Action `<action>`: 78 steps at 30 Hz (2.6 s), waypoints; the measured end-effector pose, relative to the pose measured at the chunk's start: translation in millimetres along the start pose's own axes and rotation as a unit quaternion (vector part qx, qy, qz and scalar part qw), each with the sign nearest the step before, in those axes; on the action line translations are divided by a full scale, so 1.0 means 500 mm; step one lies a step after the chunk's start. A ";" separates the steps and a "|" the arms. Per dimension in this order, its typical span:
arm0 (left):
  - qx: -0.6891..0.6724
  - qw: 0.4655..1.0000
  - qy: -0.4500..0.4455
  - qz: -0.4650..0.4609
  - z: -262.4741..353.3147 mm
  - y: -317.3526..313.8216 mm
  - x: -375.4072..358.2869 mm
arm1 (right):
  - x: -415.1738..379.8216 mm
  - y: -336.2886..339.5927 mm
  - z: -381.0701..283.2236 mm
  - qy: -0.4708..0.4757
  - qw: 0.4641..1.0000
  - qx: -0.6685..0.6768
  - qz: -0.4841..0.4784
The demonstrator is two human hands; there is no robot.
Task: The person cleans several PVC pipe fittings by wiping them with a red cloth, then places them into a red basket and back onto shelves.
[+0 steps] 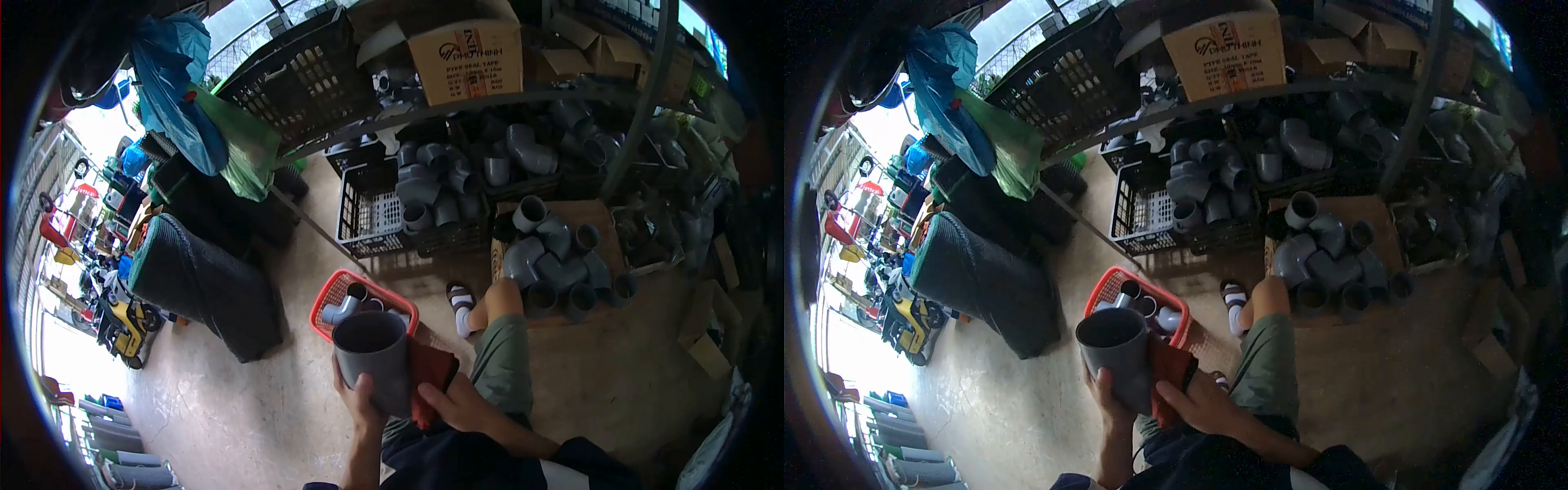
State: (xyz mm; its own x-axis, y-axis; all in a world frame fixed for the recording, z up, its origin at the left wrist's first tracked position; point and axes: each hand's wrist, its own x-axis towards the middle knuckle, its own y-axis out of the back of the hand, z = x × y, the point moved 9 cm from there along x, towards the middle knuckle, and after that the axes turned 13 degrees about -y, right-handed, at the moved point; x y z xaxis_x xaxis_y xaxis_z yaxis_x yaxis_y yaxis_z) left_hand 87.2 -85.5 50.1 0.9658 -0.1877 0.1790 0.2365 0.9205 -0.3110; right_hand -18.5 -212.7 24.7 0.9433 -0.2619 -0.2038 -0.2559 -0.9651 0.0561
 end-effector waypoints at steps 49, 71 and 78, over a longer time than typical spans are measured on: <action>0.082 0.989 -0.039 -0.119 -0.009 0.008 -0.027 | 0.012 -0.023 0.112 -0.170 0.919 0.355 -0.039; 0.046 0.982 0.112 -0.143 -0.045 0.001 -0.023 | -0.018 0.022 -0.135 0.158 0.981 -0.090 0.068; 0.036 0.977 0.067 -0.201 -0.044 -0.006 -0.047 | 0.054 0.028 -0.071 -0.041 0.966 0.251 -0.053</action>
State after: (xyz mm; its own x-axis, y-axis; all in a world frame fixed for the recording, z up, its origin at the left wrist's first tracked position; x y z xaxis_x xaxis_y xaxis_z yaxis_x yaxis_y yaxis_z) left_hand 66.2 -91.5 26.4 0.8025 -0.5781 0.1477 0.5964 0.7839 -0.1725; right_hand 10.9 -233.5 54.9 0.9551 -0.1416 -0.2603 -0.2491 -0.8594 -0.4465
